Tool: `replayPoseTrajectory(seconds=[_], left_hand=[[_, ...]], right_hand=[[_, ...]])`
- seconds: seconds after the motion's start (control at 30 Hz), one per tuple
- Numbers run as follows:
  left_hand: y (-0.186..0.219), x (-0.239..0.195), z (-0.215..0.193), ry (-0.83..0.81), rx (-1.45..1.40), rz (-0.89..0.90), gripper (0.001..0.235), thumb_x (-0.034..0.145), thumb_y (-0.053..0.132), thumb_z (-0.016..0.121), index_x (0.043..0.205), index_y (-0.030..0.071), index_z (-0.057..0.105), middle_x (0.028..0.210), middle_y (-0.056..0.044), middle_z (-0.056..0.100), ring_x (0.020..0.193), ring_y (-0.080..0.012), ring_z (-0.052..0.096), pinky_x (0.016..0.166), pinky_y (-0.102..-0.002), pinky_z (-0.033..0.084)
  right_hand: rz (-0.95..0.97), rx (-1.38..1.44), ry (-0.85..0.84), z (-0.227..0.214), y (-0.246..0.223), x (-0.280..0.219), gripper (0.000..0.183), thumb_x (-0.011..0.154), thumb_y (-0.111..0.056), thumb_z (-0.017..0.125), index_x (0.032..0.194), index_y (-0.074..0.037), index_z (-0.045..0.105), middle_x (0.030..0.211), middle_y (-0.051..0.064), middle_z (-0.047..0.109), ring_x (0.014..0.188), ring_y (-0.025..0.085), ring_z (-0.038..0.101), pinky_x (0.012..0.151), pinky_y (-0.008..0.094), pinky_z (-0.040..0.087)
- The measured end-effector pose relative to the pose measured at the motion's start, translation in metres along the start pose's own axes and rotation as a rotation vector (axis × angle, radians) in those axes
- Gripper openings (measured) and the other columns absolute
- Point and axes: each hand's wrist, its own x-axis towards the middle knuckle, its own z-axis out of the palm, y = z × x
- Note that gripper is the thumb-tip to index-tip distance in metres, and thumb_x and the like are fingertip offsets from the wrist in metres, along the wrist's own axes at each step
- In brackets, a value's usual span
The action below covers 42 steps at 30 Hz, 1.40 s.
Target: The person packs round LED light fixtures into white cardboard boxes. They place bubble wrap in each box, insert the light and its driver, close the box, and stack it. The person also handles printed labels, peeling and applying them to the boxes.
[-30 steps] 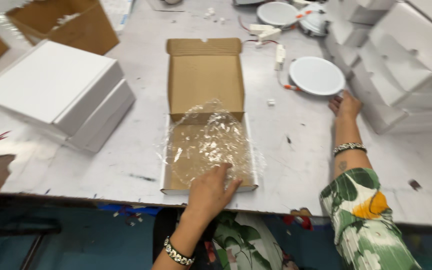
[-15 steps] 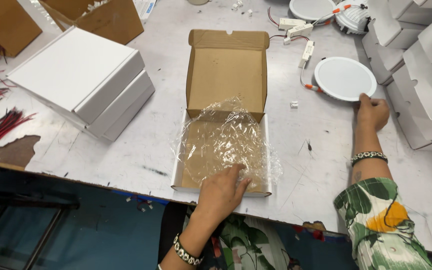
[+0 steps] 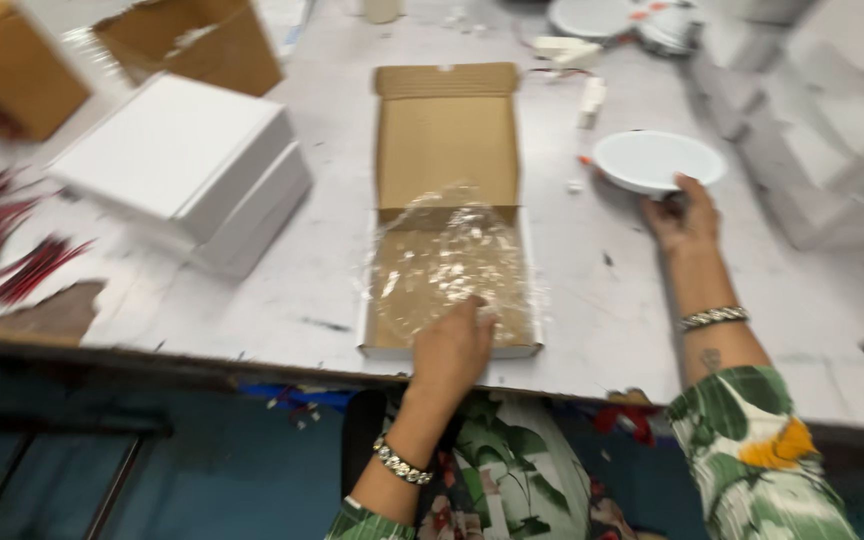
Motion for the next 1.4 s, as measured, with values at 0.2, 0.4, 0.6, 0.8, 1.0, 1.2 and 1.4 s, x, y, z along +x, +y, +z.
replayPoseTrajectory(seconds=[0.2,0.4,0.6,0.8,1.0,1.2,1.4], left_hand=[[0.005,0.004,-0.012,-0.126,0.022,-0.096,0.035,0.096,0.037,0.060,0.121,0.013,0.064,0.098,-0.018,0.075,0.093,-0.0383,0.071,0.081,-0.050,0.055],[0.001,0.016,-0.033,-0.230,-0.192,-0.086,0.036,0.094,0.034,0.061,0.125,0.018,0.064,0.098,-0.009,0.077,0.091,-0.0285,0.074,0.080,-0.042,0.056],[-0.009,0.043,-0.079,0.285,-0.705,0.078,0.023,0.102,0.022,0.067,0.122,0.009,0.064,0.111,-0.006,0.074,0.096,-0.0174,0.070,0.083,-0.032,0.057],[-0.022,0.042,-0.088,0.873,-0.175,0.560,0.015,0.103,0.009,0.073,0.112,0.010,0.061,0.097,-0.007,0.066,0.085,-0.0215,0.063,0.078,-0.029,0.052],[-0.041,0.056,-0.041,-0.159,0.209,0.148,0.024,0.088,0.030,0.077,0.106,0.016,0.069,0.085,-0.014,0.071,0.078,-0.0335,0.066,0.068,-0.047,0.052],[-0.036,0.067,-0.043,0.159,-0.346,0.104,0.045,0.088,0.026,0.074,0.129,0.013,0.060,0.100,-0.014,0.068,0.071,-0.0268,0.065,0.068,-0.038,0.055],[-0.007,0.065,-0.045,0.223,-0.461,0.365,0.024,0.105,0.024,0.066,0.127,0.014,0.068,0.106,-0.009,0.073,0.086,-0.0156,0.068,0.074,-0.033,0.055]], right_hand=[[0.173,-0.022,-0.055,0.022,0.001,-0.047,0.066,0.086,-0.007,0.076,0.136,0.003,0.033,0.126,0.022,0.045,0.105,0.032,0.060,0.088,0.048,0.061],[0.127,-0.109,-0.063,0.065,-0.007,-0.169,0.079,0.082,-0.013,0.067,0.144,0.008,0.022,0.128,0.024,0.042,0.107,0.029,0.062,0.098,0.044,0.058],[0.062,0.087,-0.229,0.049,-0.012,-0.269,0.083,0.077,-0.013,0.066,0.150,0.003,0.031,0.135,0.020,0.052,0.120,0.030,0.061,0.103,0.041,0.055],[0.129,0.153,-0.268,0.008,0.013,-0.305,0.071,0.083,-0.012,0.069,0.148,0.000,0.045,0.141,0.015,0.055,0.129,0.031,0.056,0.109,0.046,0.048],[-0.025,-0.081,-0.198,0.001,0.035,-0.339,0.068,0.087,-0.014,0.065,0.149,0.000,0.041,0.140,0.016,0.054,0.131,0.030,0.056,0.112,0.047,0.043],[-0.065,-0.368,-0.247,-0.002,0.049,-0.389,0.063,0.090,-0.012,0.064,0.145,0.010,0.043,0.131,0.022,0.060,0.122,0.030,0.060,0.105,0.044,0.048],[0.103,-0.590,-0.202,0.010,0.047,-0.375,0.061,0.089,-0.016,0.064,0.139,0.014,0.045,0.120,0.028,0.067,0.113,0.031,0.068,0.100,0.042,0.054]])
